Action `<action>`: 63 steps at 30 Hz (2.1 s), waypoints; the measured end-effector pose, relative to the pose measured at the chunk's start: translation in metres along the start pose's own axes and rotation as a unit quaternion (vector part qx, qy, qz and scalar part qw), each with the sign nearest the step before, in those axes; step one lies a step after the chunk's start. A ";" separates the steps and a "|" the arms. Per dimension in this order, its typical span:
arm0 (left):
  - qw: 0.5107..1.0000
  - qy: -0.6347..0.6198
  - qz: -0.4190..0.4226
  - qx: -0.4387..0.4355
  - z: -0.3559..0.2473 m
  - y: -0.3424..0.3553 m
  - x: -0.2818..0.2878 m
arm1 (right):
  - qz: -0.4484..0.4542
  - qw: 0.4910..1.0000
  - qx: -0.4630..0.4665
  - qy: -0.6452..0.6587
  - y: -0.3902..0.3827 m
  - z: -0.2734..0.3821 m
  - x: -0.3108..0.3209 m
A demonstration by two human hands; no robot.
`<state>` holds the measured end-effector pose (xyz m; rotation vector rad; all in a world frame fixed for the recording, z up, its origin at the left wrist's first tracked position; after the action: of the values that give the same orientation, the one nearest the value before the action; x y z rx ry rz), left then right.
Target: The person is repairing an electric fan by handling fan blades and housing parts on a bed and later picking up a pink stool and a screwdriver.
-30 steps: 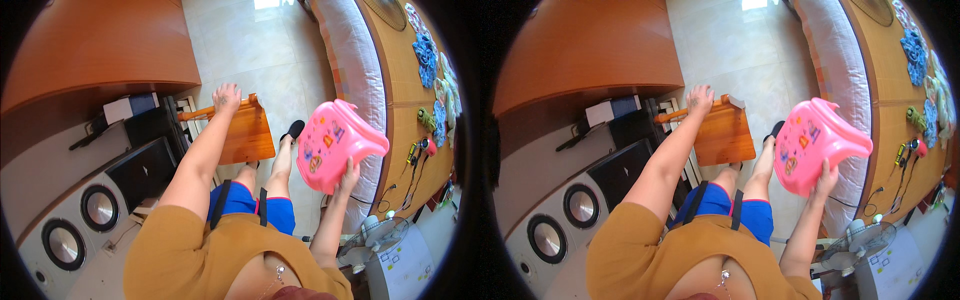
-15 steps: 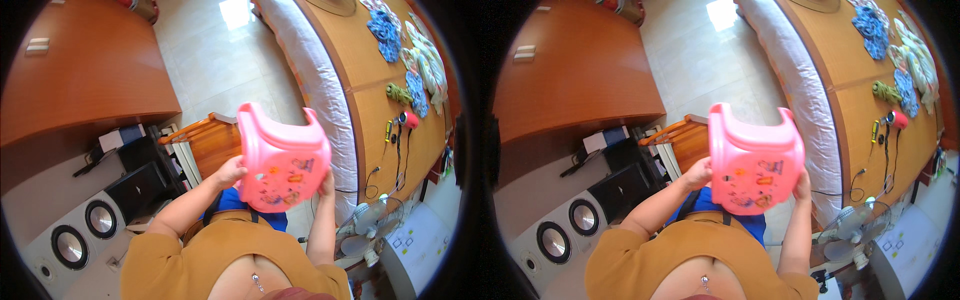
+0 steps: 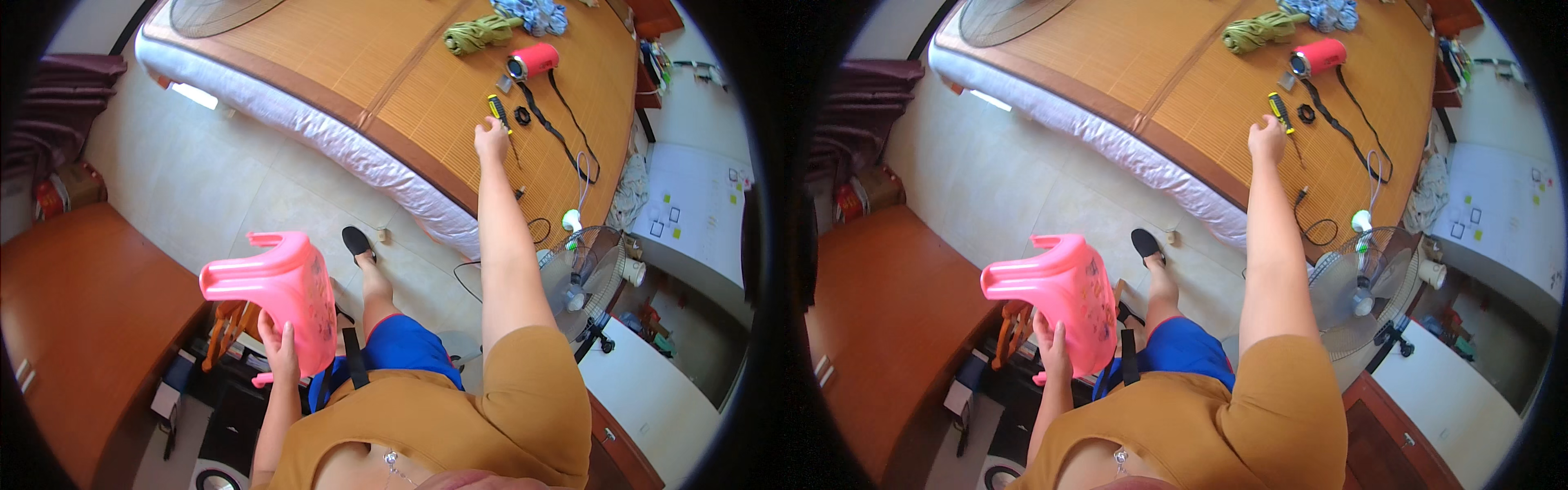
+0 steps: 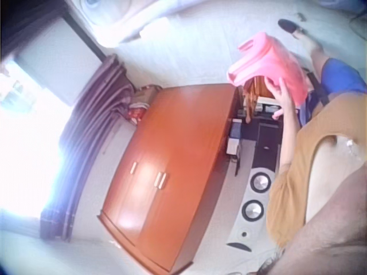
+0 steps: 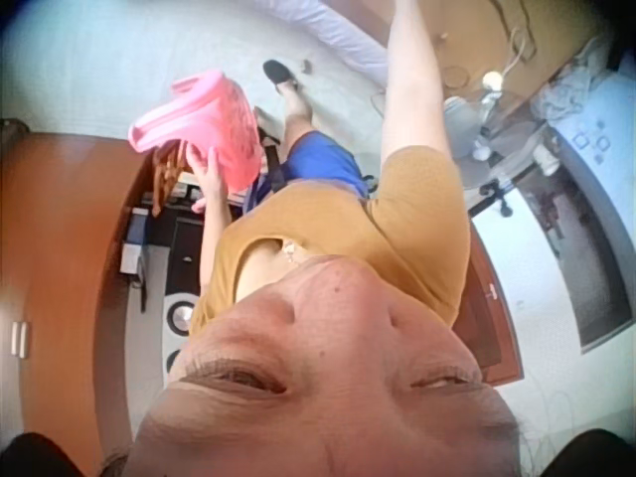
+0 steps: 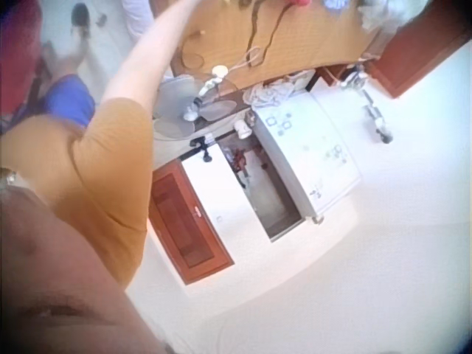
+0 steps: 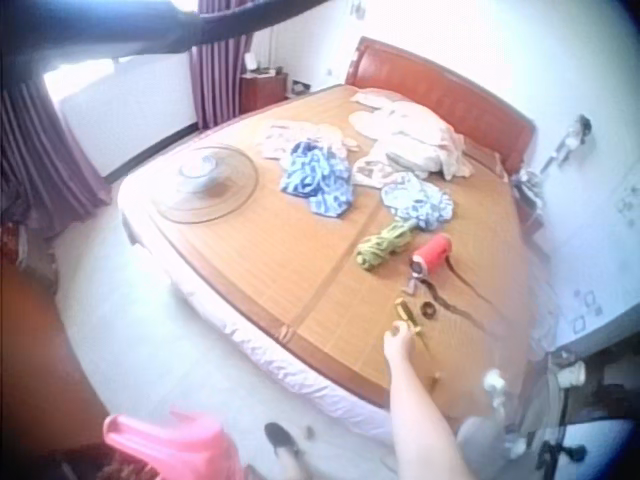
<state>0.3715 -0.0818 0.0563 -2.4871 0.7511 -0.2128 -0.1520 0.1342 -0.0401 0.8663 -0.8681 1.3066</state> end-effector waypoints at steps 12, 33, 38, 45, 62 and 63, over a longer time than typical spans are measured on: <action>0.978 0.172 0.121 -0.007 -0.007 0.012 -0.028 | -0.019 0.974 0.217 -0.054 -0.002 0.032 -0.008; 0.998 0.035 -0.026 0.039 0.016 -0.025 0.049 | 0.550 0.775 0.141 0.276 -0.363 0.133 -0.061; 0.994 0.089 -0.049 0.038 -0.012 -0.074 0.100 | 0.515 0.812 0.270 0.044 -0.387 0.183 -0.136; 0.993 0.112 -0.029 -0.001 -0.025 -0.159 0.195 | 0.586 0.703 0.403 0.006 -0.523 0.252 -0.216; 0.986 0.055 -0.153 0.033 0.072 -0.288 0.337 | 0.169 0.728 0.664 0.026 -0.671 0.294 -0.136; 0.987 0.054 -0.151 0.030 0.075 -0.290 0.342 | 0.165 0.729 0.664 0.025 -0.674 0.307 -0.132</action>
<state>0.8145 -0.0333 0.1454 -2.5377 0.3986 -0.4746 0.4980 -0.2438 -0.0555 1.7915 0.1615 2.2749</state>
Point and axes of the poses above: each hand's wrist, its own y-axis towards the middle knuckle, its own x-axis out of the back of the hand, z = x × y, the point moved 5 cm from there along y, towards the middle knuckle, and after that the axes turned 4 degrees about y, right-handed, at the moved point
